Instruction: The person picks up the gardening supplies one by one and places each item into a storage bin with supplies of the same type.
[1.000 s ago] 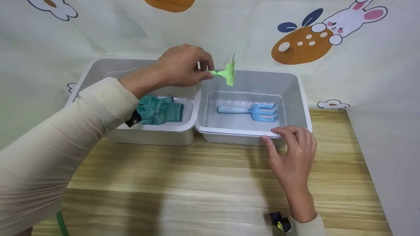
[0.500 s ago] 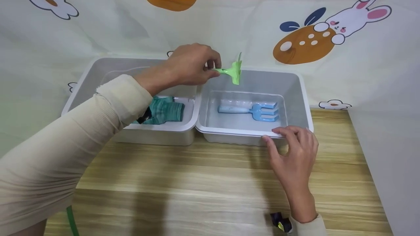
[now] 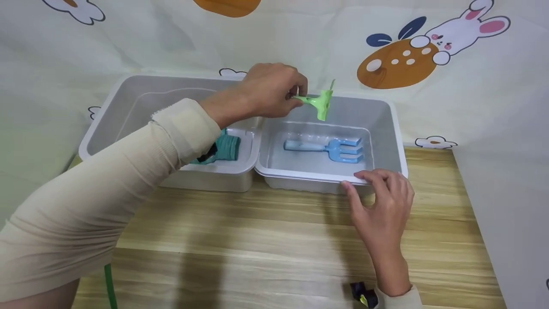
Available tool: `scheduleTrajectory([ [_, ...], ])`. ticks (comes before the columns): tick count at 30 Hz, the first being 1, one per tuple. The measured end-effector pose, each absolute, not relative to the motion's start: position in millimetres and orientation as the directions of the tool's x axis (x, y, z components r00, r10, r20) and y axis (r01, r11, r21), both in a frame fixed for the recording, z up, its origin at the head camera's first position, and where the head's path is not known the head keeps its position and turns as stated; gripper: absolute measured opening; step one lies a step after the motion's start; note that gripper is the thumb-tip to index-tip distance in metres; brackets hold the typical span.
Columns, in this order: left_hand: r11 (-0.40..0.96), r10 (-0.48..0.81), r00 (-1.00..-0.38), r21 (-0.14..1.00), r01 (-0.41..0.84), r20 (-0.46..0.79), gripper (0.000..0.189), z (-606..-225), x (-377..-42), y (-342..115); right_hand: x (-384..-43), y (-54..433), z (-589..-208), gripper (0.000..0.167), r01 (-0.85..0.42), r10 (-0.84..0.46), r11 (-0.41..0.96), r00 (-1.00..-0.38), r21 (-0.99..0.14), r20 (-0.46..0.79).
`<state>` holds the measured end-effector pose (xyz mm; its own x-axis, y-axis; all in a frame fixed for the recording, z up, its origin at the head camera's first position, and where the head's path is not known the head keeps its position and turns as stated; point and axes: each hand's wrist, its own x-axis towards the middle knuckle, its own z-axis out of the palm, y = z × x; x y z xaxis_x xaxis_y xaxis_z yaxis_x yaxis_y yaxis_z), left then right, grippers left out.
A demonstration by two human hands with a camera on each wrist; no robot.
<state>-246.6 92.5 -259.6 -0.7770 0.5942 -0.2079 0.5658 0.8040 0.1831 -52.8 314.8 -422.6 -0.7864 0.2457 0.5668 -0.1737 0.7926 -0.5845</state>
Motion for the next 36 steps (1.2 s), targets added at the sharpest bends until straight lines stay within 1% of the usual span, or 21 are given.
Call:
scheduleTrajectory([
  [5,0.798,0.603,-0.769,0.163,0.581,-0.212,0.035,-264,-246,102,-52,315,-424,0.03,-0.17,0.248,0.797,-0.783,-0.58,0.57],
  [13,0.786,0.618,-0.761,0.132,0.604,-0.196,0.034,-269,-244,116,-50,313,-421,0.03,-0.14,0.257,0.791,-0.807,-0.595,0.532],
  [19,0.791,0.612,-0.767,0.118,0.601,-0.194,0.034,-271,-243,126,-52,313,-422,0.03,-0.16,0.251,0.792,-0.794,-0.59,0.553],
  [23,0.78,0.625,-0.758,0.107,0.616,-0.187,0.03,-275,-244,129,-53,312,-423,0.03,-0.179,0.247,0.795,-0.777,-0.579,0.579],
  [28,0.782,0.621,-0.759,0.092,0.616,-0.197,0.028,-283,-245,134,-54,313,-423,0.03,-0.181,0.238,0.8,-0.78,-0.573,0.578],
  [31,0.785,0.614,-0.763,0.057,0.616,-0.203,0.03,-288,-247,139,-53,314,-423,0.03,-0.176,0.241,0.798,-0.783,-0.577,0.573],
  [36,0.792,0.598,-0.783,-0.029,0.61,-0.17,0.04,-292,-251,141,-53,314,-424,0.03,-0.186,0.234,0.8,-0.778,-0.57,0.583],
])
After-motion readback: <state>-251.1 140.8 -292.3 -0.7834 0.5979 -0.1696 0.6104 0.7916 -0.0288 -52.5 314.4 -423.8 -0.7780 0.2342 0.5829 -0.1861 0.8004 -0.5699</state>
